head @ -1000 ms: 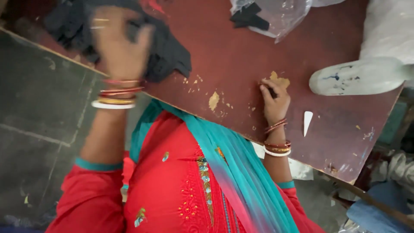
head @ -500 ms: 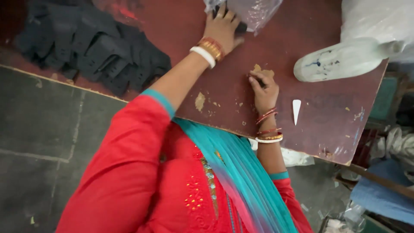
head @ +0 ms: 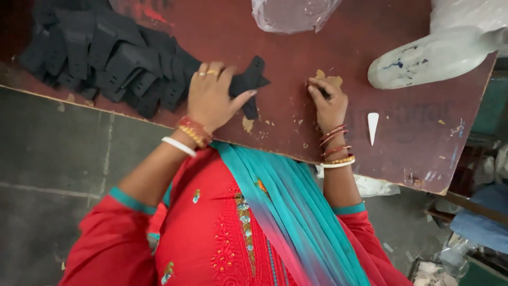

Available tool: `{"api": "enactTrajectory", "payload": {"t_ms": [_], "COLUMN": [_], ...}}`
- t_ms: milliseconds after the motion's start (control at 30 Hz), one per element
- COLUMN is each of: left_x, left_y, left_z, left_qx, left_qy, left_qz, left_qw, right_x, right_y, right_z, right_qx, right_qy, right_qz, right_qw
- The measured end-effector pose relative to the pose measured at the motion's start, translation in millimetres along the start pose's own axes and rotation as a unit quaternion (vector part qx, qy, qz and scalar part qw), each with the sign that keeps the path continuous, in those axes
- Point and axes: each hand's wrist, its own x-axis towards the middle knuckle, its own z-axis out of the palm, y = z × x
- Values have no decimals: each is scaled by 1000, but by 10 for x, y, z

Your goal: The person handles black shoe parts on a wooden table, picking them up and arranging them. They then move to a nearby table with a green surface, placing the parts into a tray and organizing them.

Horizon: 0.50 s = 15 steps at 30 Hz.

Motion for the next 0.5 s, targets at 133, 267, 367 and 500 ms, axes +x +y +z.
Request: {"api": "enactTrajectory", "payload": {"t_ms": [133, 267, 367, 500], "left_x": [181, 227, 120, -158], "left_y": [112, -41, -50, 200], "left_z": [412, 692, 468, 157], "left_qx": [138, 30, -23, -16], "left_qy": [-45, -154, -111, -109], "left_qz": [36, 266, 354, 4], "left_qw": [989, 951, 928, 994], "right_x": [-24, -100, -222, -319], "right_y": [-33, -28, -71, -254], "right_z": [16, -13, -32, 27], "right_qx": [-15, 5, 8, 1], "right_qy": [0, 10, 11, -7], "right_qz": [-4, 23, 16, -24], "right_qw": [1000, 1000, 1000, 1000]}}
